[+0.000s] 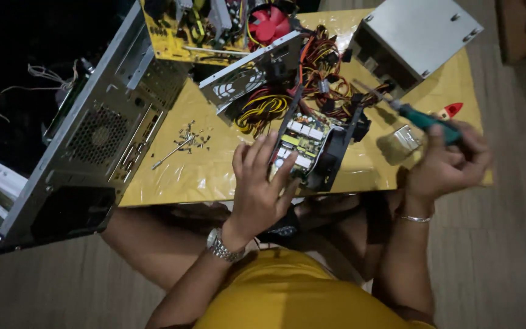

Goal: Disassembling and cleaning a computer power supply unit using a screwdriver and brush

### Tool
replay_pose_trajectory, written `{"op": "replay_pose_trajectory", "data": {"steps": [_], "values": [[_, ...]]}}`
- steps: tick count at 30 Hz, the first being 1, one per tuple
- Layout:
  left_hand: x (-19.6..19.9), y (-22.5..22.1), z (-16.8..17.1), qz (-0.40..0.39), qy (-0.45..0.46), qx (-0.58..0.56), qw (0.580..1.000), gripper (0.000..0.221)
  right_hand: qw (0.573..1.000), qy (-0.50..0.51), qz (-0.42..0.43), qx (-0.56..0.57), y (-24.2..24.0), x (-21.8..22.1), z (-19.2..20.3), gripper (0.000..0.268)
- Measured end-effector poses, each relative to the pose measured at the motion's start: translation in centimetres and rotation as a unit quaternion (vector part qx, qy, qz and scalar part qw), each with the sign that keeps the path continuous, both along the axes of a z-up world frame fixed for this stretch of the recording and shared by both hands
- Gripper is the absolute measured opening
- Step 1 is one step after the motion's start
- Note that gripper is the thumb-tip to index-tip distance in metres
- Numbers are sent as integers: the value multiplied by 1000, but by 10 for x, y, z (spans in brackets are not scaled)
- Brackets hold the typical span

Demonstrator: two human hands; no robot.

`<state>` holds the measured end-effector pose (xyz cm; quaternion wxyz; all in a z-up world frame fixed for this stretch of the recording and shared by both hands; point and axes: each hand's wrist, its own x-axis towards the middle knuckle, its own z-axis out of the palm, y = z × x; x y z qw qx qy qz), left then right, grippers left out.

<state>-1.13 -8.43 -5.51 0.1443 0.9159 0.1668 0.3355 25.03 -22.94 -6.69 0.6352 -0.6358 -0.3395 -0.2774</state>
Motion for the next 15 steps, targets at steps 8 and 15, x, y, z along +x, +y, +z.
{"op": "replay_pose_trajectory", "data": {"steps": [8,15], "values": [[8,33,58,-78,125,77,986,47,988,-30,32,-149,7,-29,12,41],[22,30,50,-128,23,69,989,39,959,-98,28,-263,4,-38,16,33]]}}
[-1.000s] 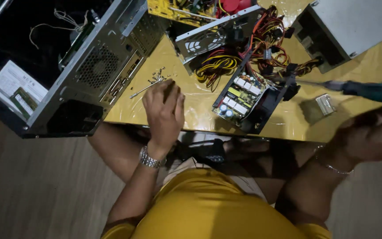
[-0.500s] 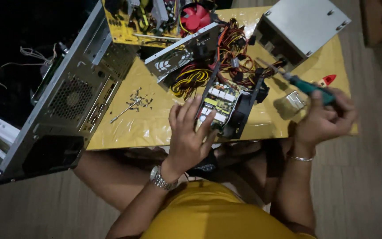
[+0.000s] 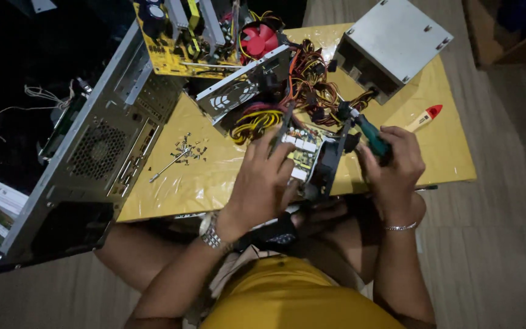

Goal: Disassembling and cleaning a computer power supply unit using a screwdriver and brush

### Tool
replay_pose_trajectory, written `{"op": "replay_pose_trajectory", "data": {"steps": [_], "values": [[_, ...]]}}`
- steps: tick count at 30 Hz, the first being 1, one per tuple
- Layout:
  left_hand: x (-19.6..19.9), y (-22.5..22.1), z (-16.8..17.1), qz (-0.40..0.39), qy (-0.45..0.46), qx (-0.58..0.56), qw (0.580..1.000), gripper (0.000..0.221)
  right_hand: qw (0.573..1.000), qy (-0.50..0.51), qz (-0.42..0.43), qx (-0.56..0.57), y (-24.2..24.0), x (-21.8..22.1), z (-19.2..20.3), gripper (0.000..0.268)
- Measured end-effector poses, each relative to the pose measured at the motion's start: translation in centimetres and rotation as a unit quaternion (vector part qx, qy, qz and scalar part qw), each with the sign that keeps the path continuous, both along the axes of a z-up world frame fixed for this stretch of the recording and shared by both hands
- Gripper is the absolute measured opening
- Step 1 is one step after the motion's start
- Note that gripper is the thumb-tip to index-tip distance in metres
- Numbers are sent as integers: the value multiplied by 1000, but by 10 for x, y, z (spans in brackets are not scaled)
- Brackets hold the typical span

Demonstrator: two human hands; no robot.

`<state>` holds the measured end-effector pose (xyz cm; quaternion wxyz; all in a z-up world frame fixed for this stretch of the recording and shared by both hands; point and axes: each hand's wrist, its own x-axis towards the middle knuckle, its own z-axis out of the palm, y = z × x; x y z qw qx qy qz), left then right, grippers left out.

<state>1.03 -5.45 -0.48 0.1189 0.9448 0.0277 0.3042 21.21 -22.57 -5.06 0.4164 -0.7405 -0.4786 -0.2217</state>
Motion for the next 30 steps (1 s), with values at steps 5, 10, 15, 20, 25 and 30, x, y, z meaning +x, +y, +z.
{"op": "replay_pose_trajectory", "data": {"steps": [5,10,15,20,25,30], "values": [[-5,-20,-8,32,-43,0,999,41,1000,-14,15,15,5,-27,18,19],[-7,-23,-5,57,-46,6,997,35,1000,-14,22,13,-18,-43,13,15],[-8,-31,23,18,-30,-18,999,28,998,35,40,-35,-24,-74,28,48],[17,-44,9,31,-44,-65,996,10,987,104,101,69,-25,-81,-28,50],[31,-40,-10,66,3,-103,993,28,991,51,88,86,-28,-85,-34,43],[29,-25,-3,23,62,-275,959,26,994,-19,17,108,-21,-90,-39,21]]}}
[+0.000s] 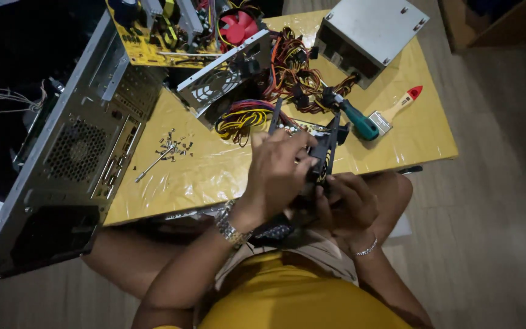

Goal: Disassembling and cleaning a computer power supply unit using a screwdriver and brush

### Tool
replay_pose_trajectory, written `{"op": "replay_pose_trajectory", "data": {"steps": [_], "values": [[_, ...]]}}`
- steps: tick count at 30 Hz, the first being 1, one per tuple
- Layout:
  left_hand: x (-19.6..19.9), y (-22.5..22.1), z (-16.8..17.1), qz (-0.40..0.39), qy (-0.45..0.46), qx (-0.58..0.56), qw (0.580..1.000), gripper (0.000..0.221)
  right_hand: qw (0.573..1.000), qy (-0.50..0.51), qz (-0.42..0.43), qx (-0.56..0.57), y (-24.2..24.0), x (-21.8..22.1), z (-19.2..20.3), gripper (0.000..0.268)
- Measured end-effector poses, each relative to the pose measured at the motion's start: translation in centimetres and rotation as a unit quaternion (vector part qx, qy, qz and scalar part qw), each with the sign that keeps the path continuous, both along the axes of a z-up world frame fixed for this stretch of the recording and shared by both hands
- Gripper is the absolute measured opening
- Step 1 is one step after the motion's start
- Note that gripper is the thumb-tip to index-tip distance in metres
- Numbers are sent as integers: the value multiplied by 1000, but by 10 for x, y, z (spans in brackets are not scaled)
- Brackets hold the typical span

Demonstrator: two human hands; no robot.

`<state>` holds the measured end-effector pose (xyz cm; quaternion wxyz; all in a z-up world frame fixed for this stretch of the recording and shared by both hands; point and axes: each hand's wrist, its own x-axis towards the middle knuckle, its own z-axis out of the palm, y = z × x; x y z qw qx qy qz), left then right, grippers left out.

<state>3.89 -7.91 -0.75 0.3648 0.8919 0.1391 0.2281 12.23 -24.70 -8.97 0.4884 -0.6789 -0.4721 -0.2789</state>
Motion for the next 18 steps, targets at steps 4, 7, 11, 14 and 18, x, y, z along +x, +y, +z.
{"op": "replay_pose_trajectory", "data": {"steps": [4,7,11,14,18], "values": [[-5,6,4,1,19,-31,999,26,994,7,58,90,6,2,-4,11],[-3,17,-3,-7,11,-75,997,24,997,-26,33,69,5,3,-8,13],[-6,27,20,-59,-90,-343,933,18,997,-4,35,67,7,-2,19,7],[-3,35,34,-40,-156,-428,889,17,999,1,20,39,2,-2,15,7],[11,34,54,-10,-229,-477,848,18,995,60,76,2,-2,2,17,12]]}}
